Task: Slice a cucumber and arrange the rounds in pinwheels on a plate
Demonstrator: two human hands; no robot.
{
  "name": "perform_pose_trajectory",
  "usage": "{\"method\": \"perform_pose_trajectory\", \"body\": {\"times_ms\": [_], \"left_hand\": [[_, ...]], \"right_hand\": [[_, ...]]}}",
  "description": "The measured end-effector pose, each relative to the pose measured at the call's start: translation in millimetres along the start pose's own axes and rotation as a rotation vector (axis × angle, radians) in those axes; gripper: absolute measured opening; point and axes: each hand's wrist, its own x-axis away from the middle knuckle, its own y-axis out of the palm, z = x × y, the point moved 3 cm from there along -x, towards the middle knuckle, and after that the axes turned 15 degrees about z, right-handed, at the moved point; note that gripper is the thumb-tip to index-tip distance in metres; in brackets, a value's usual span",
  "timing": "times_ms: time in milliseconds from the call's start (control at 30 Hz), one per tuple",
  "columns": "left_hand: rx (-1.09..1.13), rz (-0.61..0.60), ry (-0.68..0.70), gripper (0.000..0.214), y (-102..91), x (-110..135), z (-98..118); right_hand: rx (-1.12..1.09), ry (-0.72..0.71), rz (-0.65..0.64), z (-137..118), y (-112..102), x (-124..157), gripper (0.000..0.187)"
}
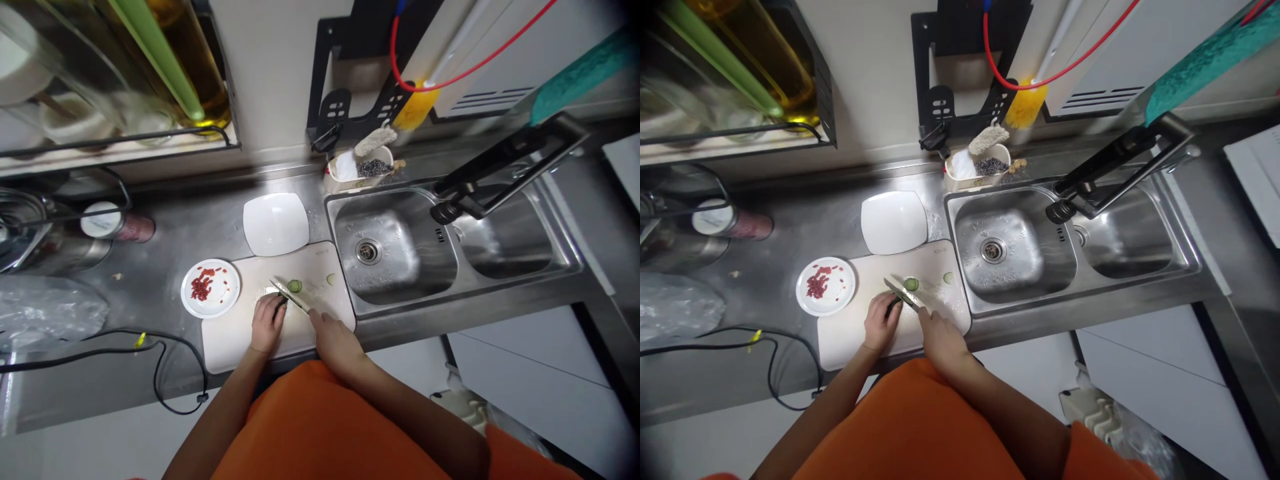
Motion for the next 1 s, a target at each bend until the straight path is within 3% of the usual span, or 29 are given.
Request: {"method": "perform_pose_trajectory", "body": {"times_ms": [500,1000], "left_hand": [[-0.005,-0.004,-0.013,0.020,-0.6,-1,1],[0.014,0.002,0.007,0.022,0.0,1,0]], "right_hand": [[-0.091,0.049,0.000,-5,13,-10,0.046],[-0.139,0.075,0.060,12,-11,-8,0.043]]}}
